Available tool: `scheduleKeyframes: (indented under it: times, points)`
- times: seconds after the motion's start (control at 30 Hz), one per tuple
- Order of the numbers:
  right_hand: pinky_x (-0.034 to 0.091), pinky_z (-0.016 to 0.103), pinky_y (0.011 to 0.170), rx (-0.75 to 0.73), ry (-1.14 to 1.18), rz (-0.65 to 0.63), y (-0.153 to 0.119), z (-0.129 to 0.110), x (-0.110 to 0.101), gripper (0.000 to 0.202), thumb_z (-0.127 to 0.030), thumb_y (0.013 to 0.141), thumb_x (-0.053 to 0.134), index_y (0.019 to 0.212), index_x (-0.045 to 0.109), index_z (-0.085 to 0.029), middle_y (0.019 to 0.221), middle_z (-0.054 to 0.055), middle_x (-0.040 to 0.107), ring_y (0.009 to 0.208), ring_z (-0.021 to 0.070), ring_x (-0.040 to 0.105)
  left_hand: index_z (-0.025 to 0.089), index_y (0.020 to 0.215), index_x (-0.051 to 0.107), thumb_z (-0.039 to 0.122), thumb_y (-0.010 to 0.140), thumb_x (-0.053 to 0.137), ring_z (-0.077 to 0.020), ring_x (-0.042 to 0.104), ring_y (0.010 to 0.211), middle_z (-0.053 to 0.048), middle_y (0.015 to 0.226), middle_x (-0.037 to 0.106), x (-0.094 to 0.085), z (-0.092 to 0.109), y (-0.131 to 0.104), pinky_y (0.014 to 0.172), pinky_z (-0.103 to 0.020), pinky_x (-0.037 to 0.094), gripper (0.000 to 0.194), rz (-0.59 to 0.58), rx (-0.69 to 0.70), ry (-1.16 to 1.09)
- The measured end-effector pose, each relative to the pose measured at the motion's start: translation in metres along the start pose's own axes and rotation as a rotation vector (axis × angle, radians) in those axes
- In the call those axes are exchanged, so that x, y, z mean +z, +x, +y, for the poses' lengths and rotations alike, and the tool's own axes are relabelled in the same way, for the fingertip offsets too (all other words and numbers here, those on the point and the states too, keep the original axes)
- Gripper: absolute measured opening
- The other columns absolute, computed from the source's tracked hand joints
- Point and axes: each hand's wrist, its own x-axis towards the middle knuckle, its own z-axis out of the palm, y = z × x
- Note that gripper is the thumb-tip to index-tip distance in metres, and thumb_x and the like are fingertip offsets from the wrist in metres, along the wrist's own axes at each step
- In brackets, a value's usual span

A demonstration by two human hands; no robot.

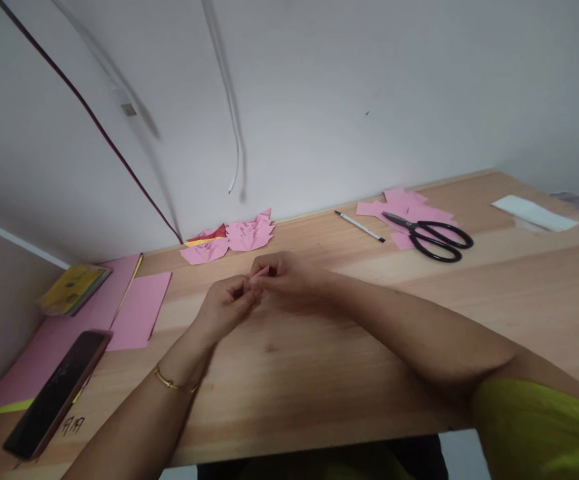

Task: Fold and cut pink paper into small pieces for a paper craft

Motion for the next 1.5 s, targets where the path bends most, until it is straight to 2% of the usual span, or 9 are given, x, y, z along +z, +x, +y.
scheduleKeyframes:
  times: [0.17,0.33,0.4,0.5,0.63,1.03,1.2,1.4,1.5]
  points:
    - [0.038,0.022,0.057,0.046,0.033,-0.007,0.000,-0.003,-0.001,0.037,-0.047,0.085,0.052,0.070,0.059,-0.014,0.064,0.000,0.057,0.061,0.0102,0.050,0.017,0.058,0.050,0.034,0.078,0.058,-0.0085,0.039,0.051,0.004,0.054,0.047,-0.001,0.003,0.000,0.049,-0.021,0.029,0.028,0.021,0.034,0.043]
    - [0.044,0.026,0.063,0.181,0.385,0.251,0.007,0.007,-0.007,0.049,-0.060,0.085,0.042,0.088,0.061,-0.015,0.075,0.003,0.060,0.067,0.0125,0.056,0.017,0.063,0.053,0.037,0.078,0.060,-0.0092,0.047,0.054,0.002,0.059,0.057,0.000,-0.005,0.004,0.052,-0.020,0.034,0.026,0.066,-0.062,-0.218]
    - [0.045,0.027,0.064,0.192,0.439,0.292,0.009,0.012,-0.009,0.052,-0.062,0.085,0.041,0.096,0.060,-0.016,0.083,0.005,0.061,0.071,0.0133,0.057,0.016,0.067,0.056,0.037,0.077,0.061,-0.0096,0.052,0.056,0.000,0.062,0.061,0.002,-0.009,0.006,0.055,-0.021,0.038,0.025,0.123,-0.100,-0.351]
    - [0.045,0.026,0.063,0.167,0.326,0.200,0.009,0.014,-0.005,0.042,-0.056,0.081,0.054,0.097,0.061,-0.017,0.085,0.004,0.062,0.073,0.0137,0.058,0.015,0.072,0.059,0.037,0.078,0.063,-0.0093,0.055,0.059,0.000,0.064,0.062,0.004,-0.013,0.008,0.060,-0.021,0.041,0.023,0.196,-0.100,-0.498]
    - [0.046,0.028,0.069,0.039,0.253,0.116,0.007,0.012,0.006,0.031,-0.045,0.073,0.067,0.078,0.060,-0.016,0.078,0.003,0.064,0.077,0.0154,0.060,0.014,0.075,0.062,0.036,0.077,0.065,-0.0102,0.057,0.061,-0.001,0.064,0.063,0.007,-0.012,0.008,0.064,-0.023,0.044,0.022,0.209,-0.092,-0.592]
    - [0.037,0.023,0.058,0.063,-0.127,0.168,0.003,-0.001,0.005,0.031,-0.038,0.087,0.048,0.066,0.056,-0.016,0.063,0.000,0.057,0.060,0.0108,0.051,0.014,0.079,0.064,0.035,0.072,0.069,-0.0097,0.059,0.063,-0.001,0.070,0.065,0.006,-0.013,0.009,0.063,-0.023,0.048,0.023,0.203,-0.128,-0.561]
    - [0.037,0.024,0.057,0.152,-0.113,0.239,0.005,-0.001,0.001,0.047,-0.047,0.092,0.032,0.062,0.053,-0.017,0.059,0.001,0.056,0.057,0.0118,0.051,0.013,0.077,0.062,0.035,0.072,0.069,-0.0080,0.055,0.059,0.000,0.065,0.062,0.007,-0.012,0.009,0.058,-0.021,0.044,0.023,0.227,-0.159,-0.591]
    - [0.037,0.023,0.058,0.111,-0.062,0.115,0.002,0.001,0.001,0.028,-0.043,0.079,0.058,0.079,0.062,-0.015,0.071,0.001,0.060,0.065,0.0127,0.052,0.013,0.076,0.063,0.034,0.071,0.070,-0.0091,0.056,0.059,0.000,0.063,0.062,0.007,-0.013,0.010,0.061,-0.022,0.044,0.022,0.244,-0.161,-0.647]
    - [0.039,0.024,0.061,0.066,-0.028,0.104,0.002,0.003,0.004,0.026,-0.040,0.080,0.058,0.080,0.063,-0.015,0.075,0.002,0.063,0.070,0.0139,0.055,0.012,0.076,0.064,0.032,0.070,0.071,-0.0095,0.057,0.060,-0.002,0.064,0.064,0.007,-0.012,0.010,0.062,-0.022,0.044,0.022,0.225,-0.173,-0.650]
